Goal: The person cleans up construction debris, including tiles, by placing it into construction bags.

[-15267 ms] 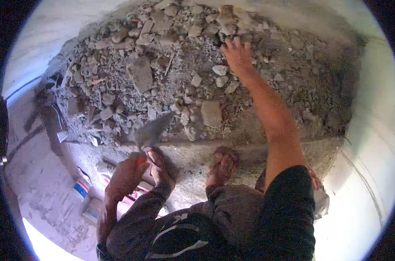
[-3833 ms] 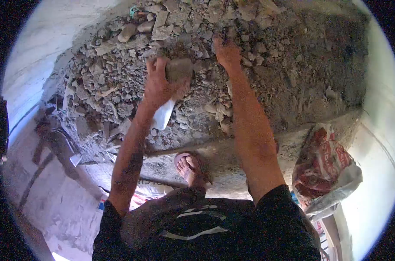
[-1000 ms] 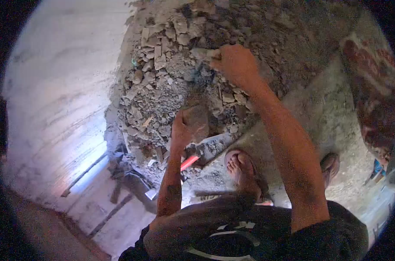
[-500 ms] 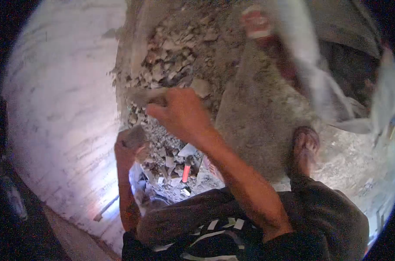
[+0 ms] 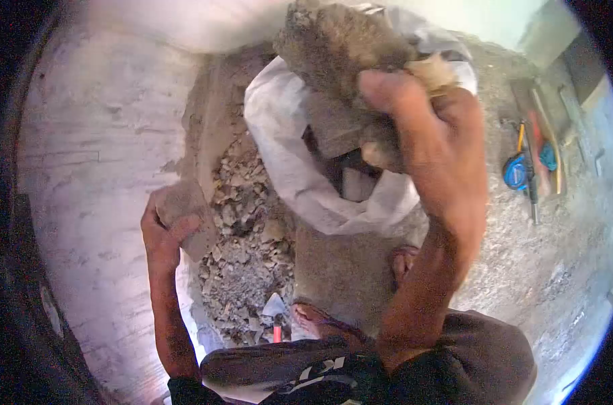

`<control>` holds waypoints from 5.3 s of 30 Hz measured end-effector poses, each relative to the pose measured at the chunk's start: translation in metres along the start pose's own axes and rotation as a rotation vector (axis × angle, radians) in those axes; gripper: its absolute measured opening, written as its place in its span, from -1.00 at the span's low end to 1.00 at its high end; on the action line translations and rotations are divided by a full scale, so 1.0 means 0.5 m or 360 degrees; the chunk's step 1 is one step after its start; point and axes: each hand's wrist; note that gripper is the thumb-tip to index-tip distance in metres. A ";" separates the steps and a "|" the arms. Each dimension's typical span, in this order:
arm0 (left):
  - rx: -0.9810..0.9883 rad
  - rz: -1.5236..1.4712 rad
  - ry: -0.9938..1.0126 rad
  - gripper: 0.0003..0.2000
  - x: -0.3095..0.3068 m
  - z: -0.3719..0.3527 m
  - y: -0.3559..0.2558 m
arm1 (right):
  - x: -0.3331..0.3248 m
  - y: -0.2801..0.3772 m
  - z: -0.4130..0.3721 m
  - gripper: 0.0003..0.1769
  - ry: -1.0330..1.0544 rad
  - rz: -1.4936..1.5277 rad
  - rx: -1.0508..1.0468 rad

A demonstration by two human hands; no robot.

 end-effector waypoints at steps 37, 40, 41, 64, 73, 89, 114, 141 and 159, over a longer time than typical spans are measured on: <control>0.0548 0.0832 0.0050 -0.29 0.261 0.113 -0.008 | -0.047 -0.102 0.002 -0.56 -0.0892 0.0204 -0.0014; 0.0222 0.0465 0.0065 -0.31 0.323 0.136 0.017 | -0.061 -0.116 0.010 -0.65 -0.0679 0.0245 0.0158; 0.0091 0.0345 0.0057 -0.32 0.345 0.139 0.009 | -0.061 -0.121 0.012 -0.65 -0.0684 0.0250 0.0135; -0.0314 0.0098 0.0297 -0.40 0.247 0.006 0.026 | 0.005 -0.095 -0.043 -0.57 -0.0803 0.0468 0.0047; -0.0722 -0.0779 0.0174 -0.46 0.289 -0.056 0.001 | 0.041 -0.019 -0.132 -0.39 -0.0965 -0.0047 0.0111; -0.0958 -0.0560 0.0277 -0.41 0.256 -0.072 0.025 | -0.035 0.043 -0.102 -0.33 -0.0458 -0.0187 0.0623; -0.0290 0.0801 0.1079 -0.46 0.257 -0.526 -0.300 | -0.453 0.264 -0.525 -0.75 -0.0307 -0.0106 0.1234; -0.0003 0.1438 0.2146 -0.30 0.514 -0.557 -0.638 | -0.722 0.123 -0.720 -0.31 -0.0297 -0.0824 0.2059; -0.0514 0.1426 0.1552 -0.02 0.470 -0.426 -0.586 | -0.606 0.116 -0.650 -0.34 -0.0030 -0.0879 0.2052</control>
Point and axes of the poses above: each hand's wrist, its own z-axis towards the middle knuckle, its own x-axis out of the palm, y = z × x, and after that the axes turned 11 degrees about -z, right-handed
